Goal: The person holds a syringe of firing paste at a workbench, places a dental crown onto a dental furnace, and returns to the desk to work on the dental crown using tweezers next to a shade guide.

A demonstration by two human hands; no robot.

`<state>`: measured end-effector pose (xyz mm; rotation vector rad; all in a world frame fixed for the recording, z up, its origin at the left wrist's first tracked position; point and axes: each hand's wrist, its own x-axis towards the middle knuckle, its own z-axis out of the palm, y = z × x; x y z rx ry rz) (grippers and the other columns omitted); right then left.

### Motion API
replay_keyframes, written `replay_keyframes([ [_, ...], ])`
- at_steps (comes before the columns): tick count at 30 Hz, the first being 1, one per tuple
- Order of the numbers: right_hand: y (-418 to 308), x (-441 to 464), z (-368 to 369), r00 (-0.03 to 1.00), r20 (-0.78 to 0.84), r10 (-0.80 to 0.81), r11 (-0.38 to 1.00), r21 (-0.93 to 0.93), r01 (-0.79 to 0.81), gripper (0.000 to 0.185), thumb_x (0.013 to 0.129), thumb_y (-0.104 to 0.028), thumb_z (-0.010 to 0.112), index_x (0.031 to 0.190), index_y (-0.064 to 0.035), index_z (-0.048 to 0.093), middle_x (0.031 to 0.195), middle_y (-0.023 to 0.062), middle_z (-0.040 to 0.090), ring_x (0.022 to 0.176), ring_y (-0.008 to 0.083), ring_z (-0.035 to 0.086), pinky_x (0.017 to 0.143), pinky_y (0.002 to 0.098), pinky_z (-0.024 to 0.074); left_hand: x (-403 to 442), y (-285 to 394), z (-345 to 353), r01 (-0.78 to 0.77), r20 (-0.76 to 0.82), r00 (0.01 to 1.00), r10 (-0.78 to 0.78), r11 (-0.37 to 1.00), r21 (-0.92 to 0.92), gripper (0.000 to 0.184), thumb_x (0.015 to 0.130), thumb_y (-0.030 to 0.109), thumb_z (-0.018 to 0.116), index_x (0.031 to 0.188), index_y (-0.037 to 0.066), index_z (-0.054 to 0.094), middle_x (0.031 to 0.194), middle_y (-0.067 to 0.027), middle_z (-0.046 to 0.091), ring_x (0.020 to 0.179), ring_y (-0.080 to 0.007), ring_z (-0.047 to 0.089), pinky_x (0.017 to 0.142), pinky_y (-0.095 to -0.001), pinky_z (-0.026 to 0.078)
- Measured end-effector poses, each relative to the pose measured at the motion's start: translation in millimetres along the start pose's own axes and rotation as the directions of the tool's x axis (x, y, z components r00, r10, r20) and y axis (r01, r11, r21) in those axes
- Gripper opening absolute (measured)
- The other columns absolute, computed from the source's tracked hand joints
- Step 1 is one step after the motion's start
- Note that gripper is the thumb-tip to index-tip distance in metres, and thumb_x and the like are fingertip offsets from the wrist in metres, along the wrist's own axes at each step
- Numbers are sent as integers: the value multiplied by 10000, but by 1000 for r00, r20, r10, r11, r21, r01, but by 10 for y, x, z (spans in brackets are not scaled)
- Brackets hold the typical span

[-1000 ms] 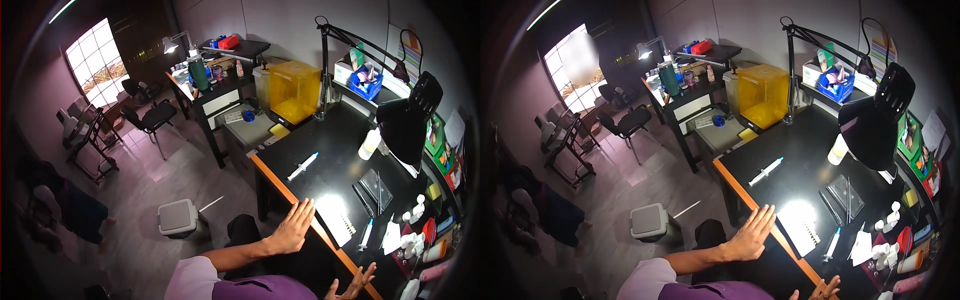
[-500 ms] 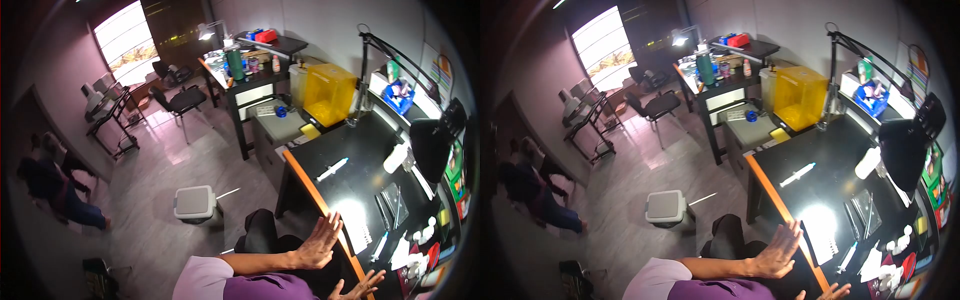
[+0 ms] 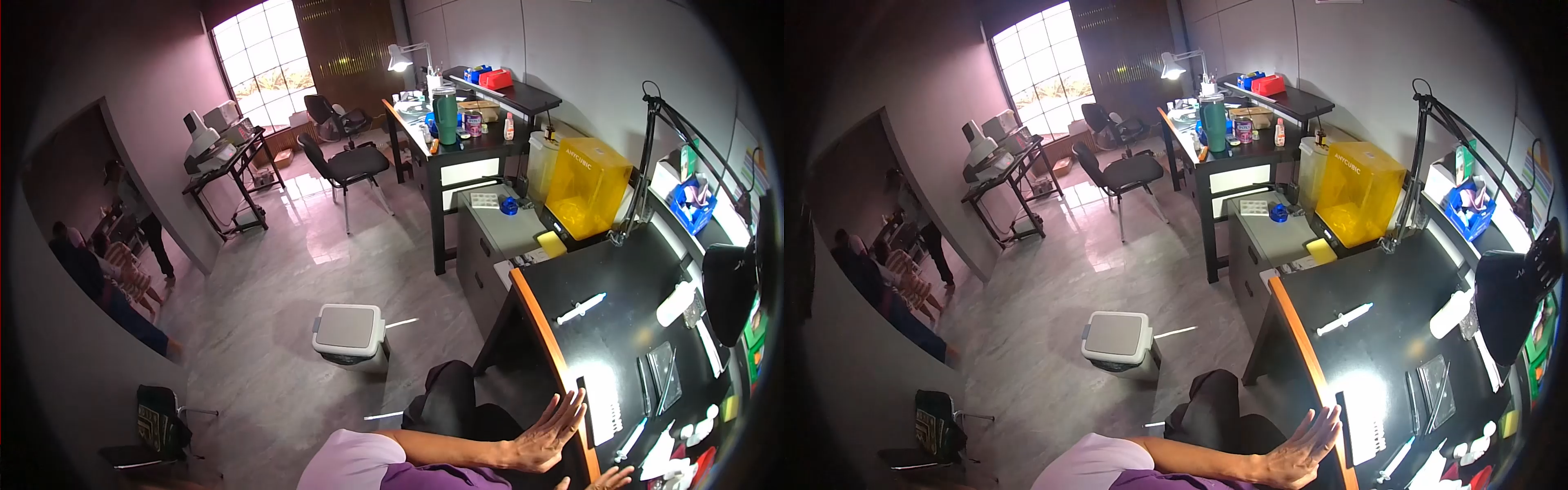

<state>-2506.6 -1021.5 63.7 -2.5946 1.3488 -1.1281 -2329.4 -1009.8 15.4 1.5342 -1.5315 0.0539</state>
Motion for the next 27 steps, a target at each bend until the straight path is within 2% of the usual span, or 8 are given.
replay_keyframes([
  [4,162,-53,19,918,394,46,955,-286,75,928,882,-408,648,1620,-25,237,1689,258,144,1566,480,30,1122,783,-49,-42,-200,213,-66,123,991,48,987,149,1007,817,46,547,1605,-56,-72,1663,-319,-151,1551,-467,-146,1222,-618,-87],
  [9,-12,-32,-79,993,109,36,997,-79,-27,920,908,-407,619,1627,-19,195,1703,235,106,1566,478,49,1113,793,-41,13,-28,97,-71,-21,997,71,997,8,1079,754,66,598,1606,-62,-51,1683,-288,-103,1570,-434,-96,1244,-586,-73],
  [13,121,-74,-55,942,332,52,981,-192,14,881,939,-406,601,1626,-21,206,1702,231,122,1569,467,54,1125,779,-29,-36,-148,209,-86,88,993,77,991,106,1012,792,58,579,1615,-51,1,1674,-316,-75,1566,-458,-82,1233,-609,-62],
  [17,-41,26,-28,972,-198,-126,977,143,156,580,883,-218,715,1382,44,576,1550,315,407,1421,504,412,1186,612,273,14,-119,-10,-86,-76,994,79,992,-88,952,823,56,605,1606,-72,78,1666,-340,-33,1558,-494,-47,1233,-614,-15],
  [18,-327,341,-306,992,58,-108,938,336,83,384,902,-116,668,1245,55,643,1397,315,549,1171,479,620,992,506,521,12,-145,-70,-118,-112,988,103,984,-133,941,831,55,614,1603,-74,92,1664,-346,-19,1556,-504,-33,1232,-616,-1],
  [20,-333,389,109,928,-237,-289,676,636,373,234,905,2,608,1122,44,686,1050,252,704,814,384,712,670,394,581,-11,-308,-199,-149,-201,974,105,964,-219,818,845,39,625,1573,-47,264,1648,-340,149,1552,-491,122,1232,-595,121],
  [24,-767,640,522,887,290,-359,628,778,0,116,893,12,679,995,-1,733,685,88,683,588,242,684,566,327,533,57,-716,-600,-107,-330,943,-54,886,-450,437,859,-3,564,1290,-48,625,1239,-239,653,1145,-370,647,973,-444,507],
  [27,-1056,875,1125,702,570,-427,562,776,-287,76,909,-58,706,842,-22,700,690,124,654,578,257,645,557,345,500,-18,-1267,-723,-104,-334,924,-185,720,-686,176,868,11,546,968,-44,681,812,-125,654,732,-260,638,717,-380,493],
])
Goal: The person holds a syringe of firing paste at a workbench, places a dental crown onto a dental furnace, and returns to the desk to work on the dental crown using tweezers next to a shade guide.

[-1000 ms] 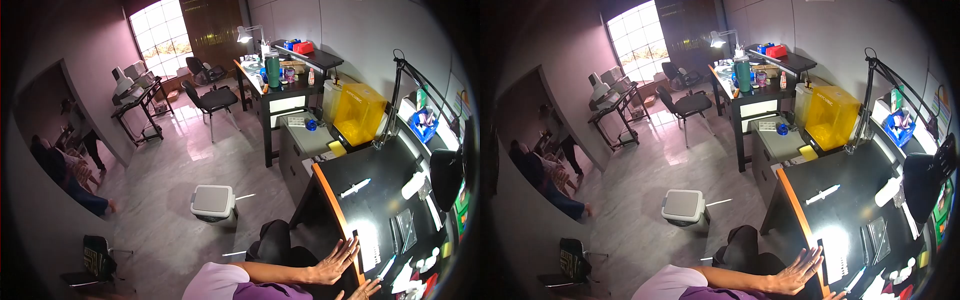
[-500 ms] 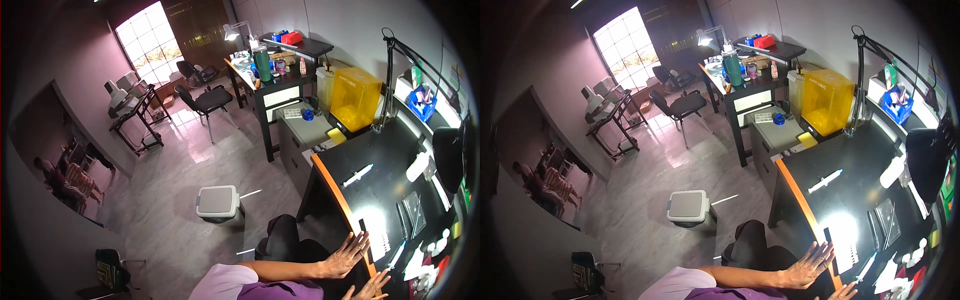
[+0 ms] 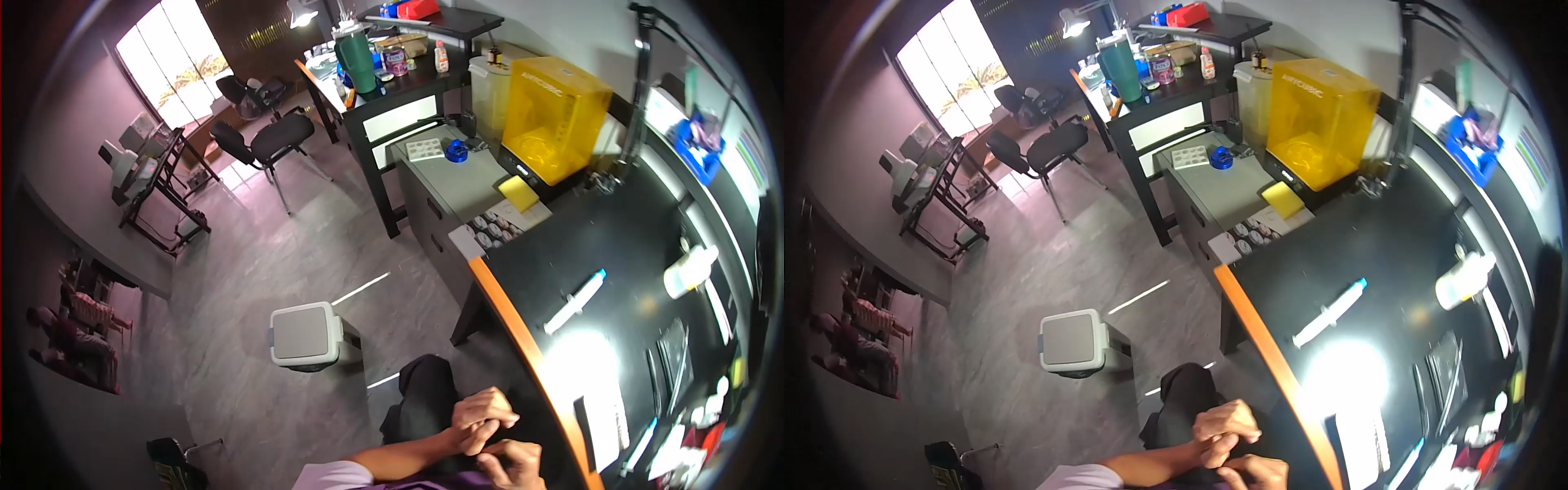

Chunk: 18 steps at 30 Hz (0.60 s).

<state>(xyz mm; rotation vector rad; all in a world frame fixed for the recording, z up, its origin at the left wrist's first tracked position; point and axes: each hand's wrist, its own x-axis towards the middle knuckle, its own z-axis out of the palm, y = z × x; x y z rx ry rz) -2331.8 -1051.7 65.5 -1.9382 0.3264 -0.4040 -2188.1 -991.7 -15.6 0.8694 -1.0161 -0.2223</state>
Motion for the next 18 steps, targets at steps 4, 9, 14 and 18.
replay_keyframes([
  [4,452,621,213,954,178,243,956,125,-267,317,933,-133,694,689,-14,531,628,164,525,533,308,494,538,418,400,30,-432,-477,297,-260,926,-272,953,61,323,899,4,510,601,39,391,577,-49,448,494,-199,407,550,-356,332],
  [9,855,650,340,910,242,337,932,52,-359,237,962,-153,651,770,-26,594,723,155,568,607,267,536,581,402,436,302,-546,-617,689,-453,664,-595,723,59,251,1059,140,530,841,16,549,635,-17,447,579,-90,427,526,-299,355],
  [14,12,1548,519,517,456,724,102,671,-734,384,990,-313,536,1197,9,566,1155,189,554,987,368,535,856,476,429,978,18,-771,560,-229,828,-511,760,329,348,1088,293,464,1301,50,595,1101,-139,647,1006,-224,611,876,-378,468],
  [18,-293,2186,804,620,508,597,-1,774,-633,736,999,-645,263,1367,-48,485,1436,221,551,1262,426,565,1015,599,443,1181,340,-922,537,-179,840,-511,741,404,673,1065,431,402,1545,-30,304,1571,-250,321,1467,-387,296,1199,-476,202],
])
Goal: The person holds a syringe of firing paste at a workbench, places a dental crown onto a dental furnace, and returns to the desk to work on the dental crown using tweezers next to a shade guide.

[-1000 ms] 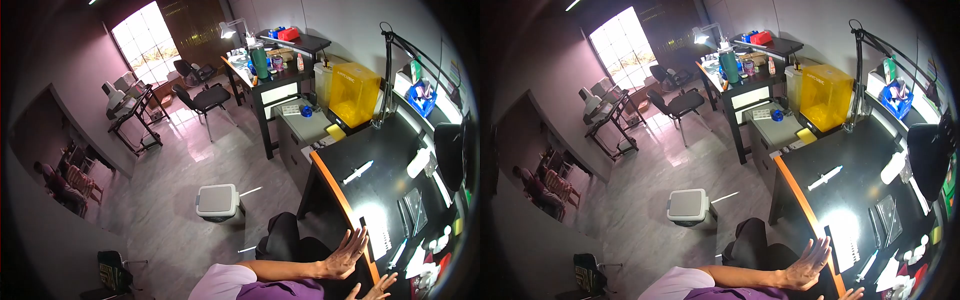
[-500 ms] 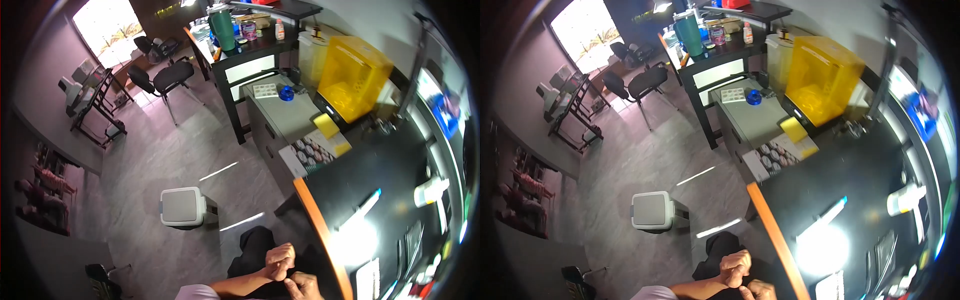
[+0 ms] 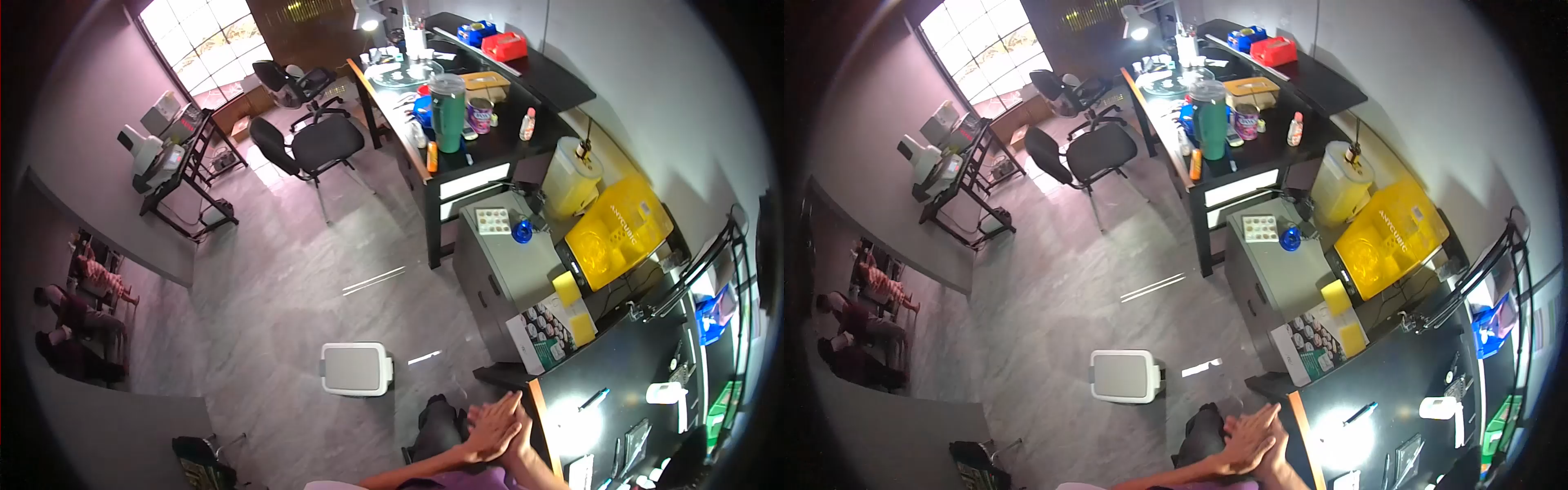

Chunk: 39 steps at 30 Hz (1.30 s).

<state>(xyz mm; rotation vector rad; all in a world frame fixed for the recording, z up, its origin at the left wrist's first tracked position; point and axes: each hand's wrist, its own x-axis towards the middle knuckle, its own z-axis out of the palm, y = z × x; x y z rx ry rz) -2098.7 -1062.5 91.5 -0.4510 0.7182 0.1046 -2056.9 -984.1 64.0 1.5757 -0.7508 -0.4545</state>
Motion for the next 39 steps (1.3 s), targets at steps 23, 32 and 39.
replay_keyframes([
  [23,-1441,2229,2906,963,256,85,767,-634,101,301,1025,-234,630,763,-86,618,551,-49,442,523,69,443,539,248,363,1642,980,-3565,359,-662,730,-170,919,161,149,1002,145,650,1045,31,737,666,-175,610,526,-186,529,544,-366,465],
  [32,-1647,3656,4655,828,536,166,502,-769,397,151,1011,-180,601,922,-63,636,863,32,658,778,141,598,722,285,446,2582,749,-5025,594,-709,653,-268,762,259,353,1048,326,511,892,40,645,746,-217,646,747,-447,647,652,-507,498],
  [39,-564,4350,6176,482,855,191,-30,-485,874,351,1017,-228,537,1224,23,667,1381,180,603,1289,287,547,1096,402,392,3093,-315,-6120,284,-643,766,-4,899,333,210,862,222,619,922,26,665,829,-208,702,835,-424,687,710,-519,538],
])
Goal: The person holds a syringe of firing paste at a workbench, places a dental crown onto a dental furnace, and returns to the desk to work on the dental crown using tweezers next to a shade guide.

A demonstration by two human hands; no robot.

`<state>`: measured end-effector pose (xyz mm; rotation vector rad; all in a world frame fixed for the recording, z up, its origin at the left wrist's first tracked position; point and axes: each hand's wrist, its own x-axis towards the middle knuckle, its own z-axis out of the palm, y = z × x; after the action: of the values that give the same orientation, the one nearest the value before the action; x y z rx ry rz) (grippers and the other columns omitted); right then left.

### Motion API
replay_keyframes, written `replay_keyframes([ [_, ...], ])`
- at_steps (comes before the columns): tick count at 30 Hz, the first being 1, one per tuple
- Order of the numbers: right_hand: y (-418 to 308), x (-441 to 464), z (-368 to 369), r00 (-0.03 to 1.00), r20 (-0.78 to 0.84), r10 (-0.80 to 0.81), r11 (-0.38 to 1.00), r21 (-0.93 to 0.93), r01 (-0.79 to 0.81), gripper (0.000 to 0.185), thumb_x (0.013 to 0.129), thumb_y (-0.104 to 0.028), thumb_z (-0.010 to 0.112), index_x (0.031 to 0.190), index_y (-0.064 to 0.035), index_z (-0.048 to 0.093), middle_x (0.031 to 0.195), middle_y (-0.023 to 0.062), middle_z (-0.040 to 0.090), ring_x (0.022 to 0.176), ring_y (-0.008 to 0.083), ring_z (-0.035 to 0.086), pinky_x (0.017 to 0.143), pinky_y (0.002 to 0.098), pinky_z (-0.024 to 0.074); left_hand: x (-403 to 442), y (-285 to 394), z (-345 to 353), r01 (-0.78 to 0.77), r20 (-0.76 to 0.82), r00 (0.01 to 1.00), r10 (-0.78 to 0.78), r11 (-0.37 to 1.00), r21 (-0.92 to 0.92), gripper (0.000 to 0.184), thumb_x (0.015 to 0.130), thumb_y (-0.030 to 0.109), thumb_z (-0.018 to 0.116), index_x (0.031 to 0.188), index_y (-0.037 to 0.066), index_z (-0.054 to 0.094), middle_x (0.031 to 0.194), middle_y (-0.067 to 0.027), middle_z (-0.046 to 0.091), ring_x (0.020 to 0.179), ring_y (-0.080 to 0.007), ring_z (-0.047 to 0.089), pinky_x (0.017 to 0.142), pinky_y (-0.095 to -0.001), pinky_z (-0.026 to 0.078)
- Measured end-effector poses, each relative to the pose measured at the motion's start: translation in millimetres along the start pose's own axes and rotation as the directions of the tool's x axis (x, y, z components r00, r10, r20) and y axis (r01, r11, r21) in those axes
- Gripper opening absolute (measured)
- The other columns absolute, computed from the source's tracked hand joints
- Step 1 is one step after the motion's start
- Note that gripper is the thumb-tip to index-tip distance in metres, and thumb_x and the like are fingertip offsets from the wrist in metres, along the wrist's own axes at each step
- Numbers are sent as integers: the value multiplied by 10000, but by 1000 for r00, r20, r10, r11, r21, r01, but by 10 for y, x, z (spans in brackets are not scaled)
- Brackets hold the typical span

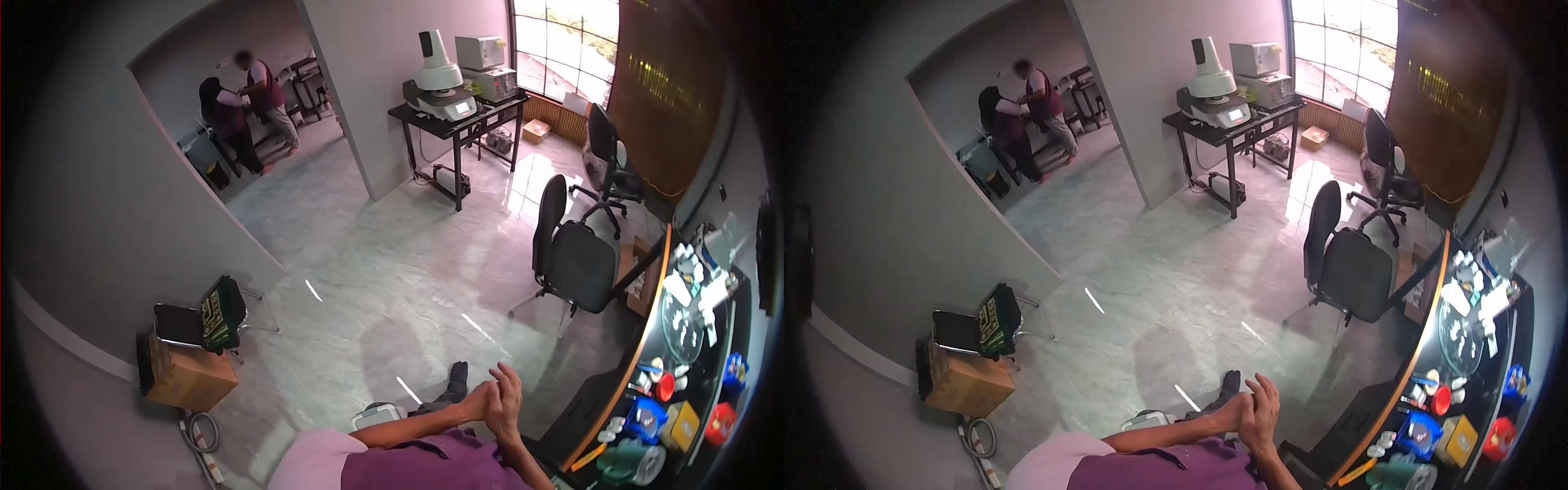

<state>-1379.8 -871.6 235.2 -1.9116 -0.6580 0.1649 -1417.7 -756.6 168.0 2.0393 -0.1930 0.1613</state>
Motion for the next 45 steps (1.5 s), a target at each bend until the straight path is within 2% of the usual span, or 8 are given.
replay_keyframes([
  [5,386,1571,354,961,117,250,892,358,-276,520,1068,-357,403,1220,70,657,1327,205,636,1289,316,548,1113,412,380,1082,-165,-1291,174,98,979,-178,983,53,253,972,238,576,893,7,644,771,-225,658,748,-426,647,687,-500,499],
  [11,983,3141,291,887,196,419,701,551,-453,393,1084,-345,526,1163,14,665,1015,91,713,894,149,663,778,290,523,2332,-598,-2226,60,22,998,-60,998,-34,191,1026,176,526,1002,2,600,871,-202,685,809,-408,664,713,-483,499],
  [15,941,3952,269,832,65,551,725,456,-516,347,1077,-324,551,845,-76,626,559,-80,422,491,41,403,454,266,309,2969,-828,-2743,112,-11,993,-115,979,-168,162,1021,107,555,1089,-4,651,764,-128,679,692,-243,678,663,-358,528],
  [18,1305,4573,479,802,9,597,725,421,-545,422,1040,-380,596,724,-102,563,572,-73,414,485,61,358,453,289,251,3384,-1190,-2907,22,-299,952,-67,988,-153,236,1029,176,601,912,-15,672,582,-77,540,530,-142,534,531,-355,460],
  [21,1336,5457,830,754,125,644,605,519,-603,375,995,-287,625,665,-141,520,579,-60,408,514,79,361,494,311,264,3776,-1492,-3492,205,-239,944,-225,973,-106,318,1020,207,618,786,-8,618,540,-65,458,517,-118,402,488,-351,371],
  [28,991,7750,1480,982,115,151,905,385,-184,133,954,-126,697,912,0,685,765,22,660,705,71,576,657,244,478,4348,-2803,-4589,445,-539,737,-408,893,-67,360,1031,228,567,745,13,606,592,-53,546,549,-105,495,531,-312,398],
  [37,813,9701,1851,897,422,130,874,379,-305,171,962,-133,692,995,25,748,792,76,747,628,107,659,601,280,531,5837,-3918,-5584,607,-289,714,-638,769,-198,280,1041,256,538,992,33,701,734,-89,691,721,-201,707,690,-348,539],
  [45,1123,11001,1966,940,340,24,950,286,-128,135,895,-116,777,966,-10,732,686,-20,590,627,67,522,596,254,458,7901,-4597,-6541,311,99,946,-309,950,-4,283,936,287,583,1011,25,657,927,-239,701,931,-473,660,768,-520,528],
])
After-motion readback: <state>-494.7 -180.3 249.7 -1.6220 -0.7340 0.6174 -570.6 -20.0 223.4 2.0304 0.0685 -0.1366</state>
